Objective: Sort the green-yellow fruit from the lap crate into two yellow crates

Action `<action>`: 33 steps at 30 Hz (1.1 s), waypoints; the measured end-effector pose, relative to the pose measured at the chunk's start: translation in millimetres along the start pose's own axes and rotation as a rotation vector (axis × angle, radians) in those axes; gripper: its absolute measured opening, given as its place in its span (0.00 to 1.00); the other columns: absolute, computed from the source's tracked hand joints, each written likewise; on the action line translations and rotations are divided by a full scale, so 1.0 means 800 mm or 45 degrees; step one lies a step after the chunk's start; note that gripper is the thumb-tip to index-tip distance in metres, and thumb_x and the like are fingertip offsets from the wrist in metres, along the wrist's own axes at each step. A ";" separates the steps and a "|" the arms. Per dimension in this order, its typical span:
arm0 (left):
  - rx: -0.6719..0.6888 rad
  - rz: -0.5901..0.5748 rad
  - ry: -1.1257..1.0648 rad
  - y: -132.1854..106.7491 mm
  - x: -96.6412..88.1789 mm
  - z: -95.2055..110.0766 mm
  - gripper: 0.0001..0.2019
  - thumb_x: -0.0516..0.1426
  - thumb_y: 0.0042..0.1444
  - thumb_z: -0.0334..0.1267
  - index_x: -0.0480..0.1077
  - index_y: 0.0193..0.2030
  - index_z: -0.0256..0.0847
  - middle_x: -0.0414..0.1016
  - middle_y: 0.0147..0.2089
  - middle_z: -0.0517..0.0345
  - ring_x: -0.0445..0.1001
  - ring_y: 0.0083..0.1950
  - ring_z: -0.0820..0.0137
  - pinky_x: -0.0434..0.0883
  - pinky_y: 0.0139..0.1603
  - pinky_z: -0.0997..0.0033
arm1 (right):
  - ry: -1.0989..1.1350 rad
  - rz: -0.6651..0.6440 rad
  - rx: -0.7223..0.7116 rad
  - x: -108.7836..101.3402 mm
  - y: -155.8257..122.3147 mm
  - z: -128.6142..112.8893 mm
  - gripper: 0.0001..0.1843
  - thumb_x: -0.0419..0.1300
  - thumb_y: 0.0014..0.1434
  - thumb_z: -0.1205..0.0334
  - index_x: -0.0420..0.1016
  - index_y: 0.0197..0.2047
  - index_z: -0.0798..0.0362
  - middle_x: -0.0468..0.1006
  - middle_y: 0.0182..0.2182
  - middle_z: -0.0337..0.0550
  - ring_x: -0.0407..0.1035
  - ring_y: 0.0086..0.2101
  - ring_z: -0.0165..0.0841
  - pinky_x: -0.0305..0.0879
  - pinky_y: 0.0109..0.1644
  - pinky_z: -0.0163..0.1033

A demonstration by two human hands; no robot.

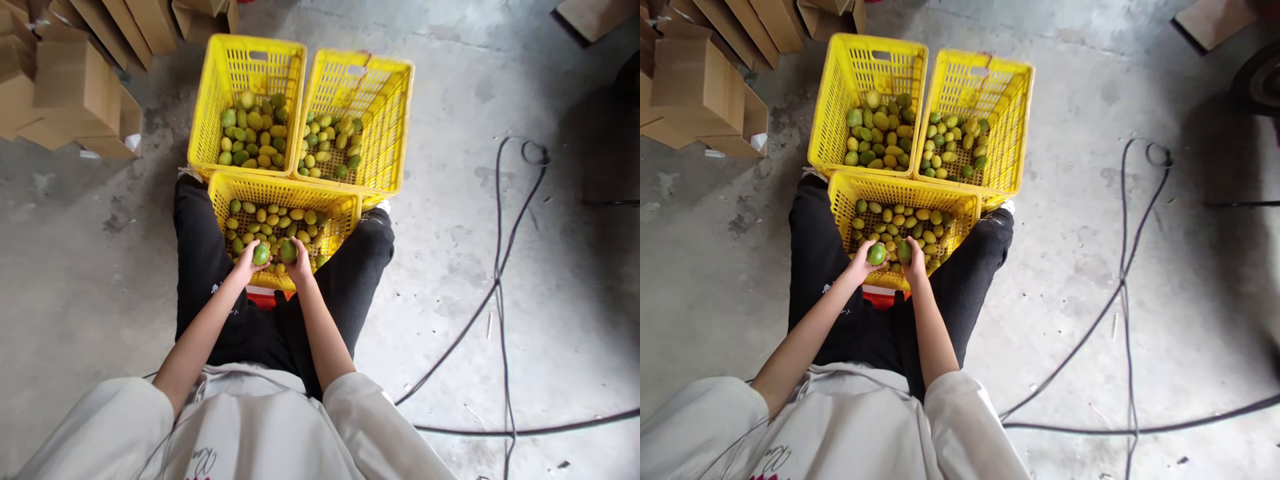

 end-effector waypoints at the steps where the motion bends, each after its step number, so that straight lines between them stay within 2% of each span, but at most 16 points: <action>1: 0.019 -0.004 0.014 0.000 0.001 0.001 0.10 0.57 0.66 0.38 0.73 0.34 0.37 0.76 0.28 0.56 0.77 0.26 0.71 0.75 0.28 0.74 | 0.027 0.026 0.065 0.001 -0.002 0.002 0.06 0.66 0.52 0.61 0.72 0.32 0.49 0.76 0.28 0.35 0.74 0.31 0.30 0.78 0.38 0.36; 3: 0.064 -0.017 0.046 -0.001 0.002 0.002 0.07 0.62 0.61 0.38 0.73 0.34 0.38 0.77 0.29 0.57 0.78 0.27 0.71 0.76 0.29 0.74 | 0.073 0.068 0.197 0.002 -0.006 0.005 0.05 0.65 0.52 0.62 0.73 0.32 0.51 0.75 0.27 0.34 0.73 0.30 0.29 0.78 0.38 0.36; 5: 0.105 -0.047 0.066 0.000 0.003 0.002 0.08 0.66 0.57 0.38 0.73 0.34 0.38 0.78 0.30 0.57 0.79 0.28 0.70 0.76 0.29 0.75 | 0.071 0.089 0.239 0.001 -0.009 0.005 0.03 0.64 0.52 0.62 0.74 0.32 0.51 0.75 0.26 0.34 0.73 0.30 0.29 0.76 0.36 0.34; 9: 0.125 -0.088 0.064 0.005 0.002 -0.002 0.06 0.64 0.57 0.37 0.73 0.33 0.38 0.79 0.30 0.54 0.79 0.29 0.70 0.76 0.29 0.74 | 0.016 0.094 0.152 -0.004 -0.007 -0.002 0.04 0.60 0.54 0.61 0.76 0.34 0.50 0.78 0.29 0.34 0.72 0.32 0.29 0.70 0.33 0.29; 16: 0.103 -0.036 0.028 0.012 -0.003 -0.004 0.07 0.64 0.56 0.37 0.72 0.33 0.38 0.79 0.30 0.53 0.79 0.28 0.69 0.76 0.30 0.74 | 0.123 0.187 0.301 -0.005 -0.010 0.006 0.05 0.56 0.55 0.65 0.73 0.31 0.49 0.77 0.27 0.34 0.69 0.28 0.30 0.66 0.29 0.31; 23: 0.110 -0.033 0.052 0.013 -0.004 -0.005 0.06 0.62 0.57 0.37 0.72 0.33 0.38 0.79 0.30 0.54 0.80 0.28 0.69 0.76 0.30 0.74 | 0.115 0.123 0.351 -0.006 -0.011 0.008 0.04 0.56 0.53 0.63 0.71 0.30 0.51 0.78 0.27 0.37 0.72 0.28 0.33 0.74 0.35 0.38; 28: 0.102 -0.040 0.029 0.015 -0.006 -0.005 0.08 0.65 0.56 0.39 0.72 0.34 0.38 0.79 0.29 0.56 0.79 0.28 0.70 0.76 0.29 0.75 | 0.111 0.183 0.317 -0.009 -0.011 0.004 0.08 0.51 0.56 0.62 0.70 0.28 0.51 0.75 0.23 0.39 0.74 0.30 0.35 0.75 0.34 0.38; 33: 0.092 -0.023 0.024 0.014 -0.006 -0.006 0.08 0.65 0.57 0.38 0.72 0.34 0.38 0.79 0.30 0.55 0.80 0.27 0.70 0.76 0.28 0.75 | 0.109 0.178 0.294 -0.007 -0.012 -0.001 0.09 0.52 0.59 0.60 0.68 0.28 0.50 0.74 0.23 0.38 0.74 0.28 0.34 0.75 0.34 0.39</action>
Point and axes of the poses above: each hand's wrist, its own y-axis towards the middle knuckle, its own x-axis out of the palm, z = x × y, the point moved 6 cm from there along y, towards the middle knuckle
